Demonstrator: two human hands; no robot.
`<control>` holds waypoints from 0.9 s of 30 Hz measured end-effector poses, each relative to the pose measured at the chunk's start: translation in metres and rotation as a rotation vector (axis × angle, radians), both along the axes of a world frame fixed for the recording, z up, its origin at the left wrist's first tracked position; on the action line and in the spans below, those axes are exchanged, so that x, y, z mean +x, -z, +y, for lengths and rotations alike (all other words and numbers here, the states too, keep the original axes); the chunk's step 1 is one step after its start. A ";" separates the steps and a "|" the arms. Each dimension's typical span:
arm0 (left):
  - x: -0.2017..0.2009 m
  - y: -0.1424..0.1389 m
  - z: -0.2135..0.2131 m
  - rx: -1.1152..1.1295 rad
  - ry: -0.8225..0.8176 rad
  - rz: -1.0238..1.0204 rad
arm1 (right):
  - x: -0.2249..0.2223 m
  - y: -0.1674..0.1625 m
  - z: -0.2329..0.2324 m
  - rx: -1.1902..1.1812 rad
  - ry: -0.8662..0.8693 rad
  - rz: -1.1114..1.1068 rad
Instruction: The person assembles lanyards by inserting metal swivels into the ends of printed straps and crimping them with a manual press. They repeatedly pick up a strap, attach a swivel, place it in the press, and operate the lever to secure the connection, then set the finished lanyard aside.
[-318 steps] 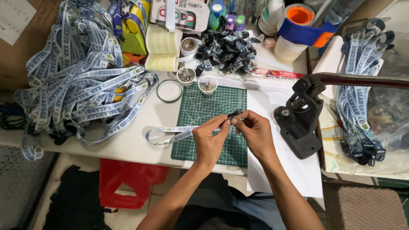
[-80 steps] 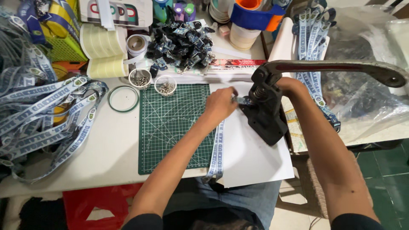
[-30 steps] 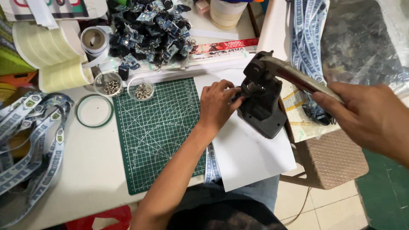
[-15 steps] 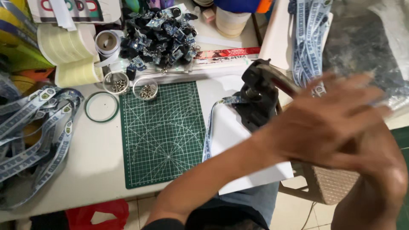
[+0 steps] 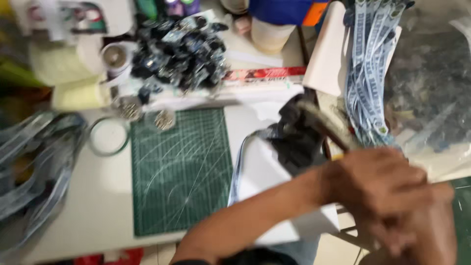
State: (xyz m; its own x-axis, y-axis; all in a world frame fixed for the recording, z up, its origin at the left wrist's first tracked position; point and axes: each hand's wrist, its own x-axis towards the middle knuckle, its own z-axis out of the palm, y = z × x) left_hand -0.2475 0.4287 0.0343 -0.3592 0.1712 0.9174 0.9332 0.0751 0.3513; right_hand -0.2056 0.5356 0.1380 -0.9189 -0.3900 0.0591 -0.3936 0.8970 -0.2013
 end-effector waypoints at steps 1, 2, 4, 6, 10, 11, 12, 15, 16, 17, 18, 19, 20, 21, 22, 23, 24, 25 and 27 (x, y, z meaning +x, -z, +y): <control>-0.002 -0.008 -0.005 -0.001 -0.019 0.028 | 0.005 0.001 -0.005 0.002 -0.021 0.017; -0.004 -0.017 -0.010 -0.001 -0.038 0.055 | 0.001 0.000 -0.012 0.011 -0.040 0.042; 0.002 -0.034 -0.022 -0.036 -0.093 0.077 | 0.003 -0.010 -0.021 0.039 -0.080 0.089; 0.015 -0.035 -0.052 0.024 -0.094 -0.034 | -0.001 -0.028 -0.029 0.110 -0.130 0.141; 0.022 0.004 -0.133 0.349 -0.605 -0.454 | -0.021 -0.087 -0.053 0.491 0.126 -0.073; 0.018 0.019 -0.147 0.332 -0.623 -0.869 | -0.027 -0.101 -0.061 0.518 0.080 -0.087; 0.016 0.033 -0.154 0.192 -0.630 -0.869 | -0.038 -0.114 -0.071 0.505 0.000 -0.052; 0.006 0.064 -0.157 -0.084 -0.495 -0.716 | -0.071 -0.144 -0.099 0.557 -0.016 -0.140; 0.005 0.071 -0.154 -0.153 -0.421 -0.646 | -0.081 -0.149 -0.105 0.589 0.017 -0.209; 0.003 0.075 -0.150 -0.141 -0.390 -0.686 | -0.086 -0.150 -0.107 0.579 0.006 -0.207; 0.003 0.078 -0.148 -0.129 -0.357 -0.727 | -0.089 -0.148 -0.107 0.571 -0.004 -0.207; 0.001 0.079 -0.146 -0.118 -0.323 -0.762 | -0.092 -0.147 -0.106 0.560 -0.012 -0.202; -0.001 0.080 -0.145 -0.136 -0.345 -0.799 | -0.093 -0.146 -0.101 0.580 0.029 -0.215; -0.002 0.080 -0.144 -0.154 -0.366 -0.839 | -0.092 -0.144 -0.095 0.601 0.071 -0.232; -0.004 0.079 -0.144 -0.171 -0.387 -0.879 | -0.094 -0.143 -0.090 0.622 0.112 -0.246; -0.006 0.079 -0.144 -0.176 -0.395 -0.847 | -0.095 -0.140 -0.086 0.618 0.063 -0.212; -0.007 0.079 -0.145 -0.183 -0.404 -0.818 | -0.094 -0.138 -0.082 0.612 0.014 -0.182; -0.008 0.079 -0.145 -0.191 -0.413 -0.787 | -0.094 -0.136 -0.079 0.604 -0.036 -0.150; -0.009 0.081 -0.145 -0.263 -0.422 -0.785 | -0.097 -0.132 -0.080 0.595 -0.002 -0.183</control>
State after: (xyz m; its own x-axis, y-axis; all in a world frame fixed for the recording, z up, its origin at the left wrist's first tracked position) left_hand -0.2567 0.2835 -0.0470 -0.9407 0.0535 0.3349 0.3124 0.5211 0.7943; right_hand -0.3030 0.4552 0.2702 -0.8928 -0.3096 -0.3270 -0.4020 0.8753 0.2687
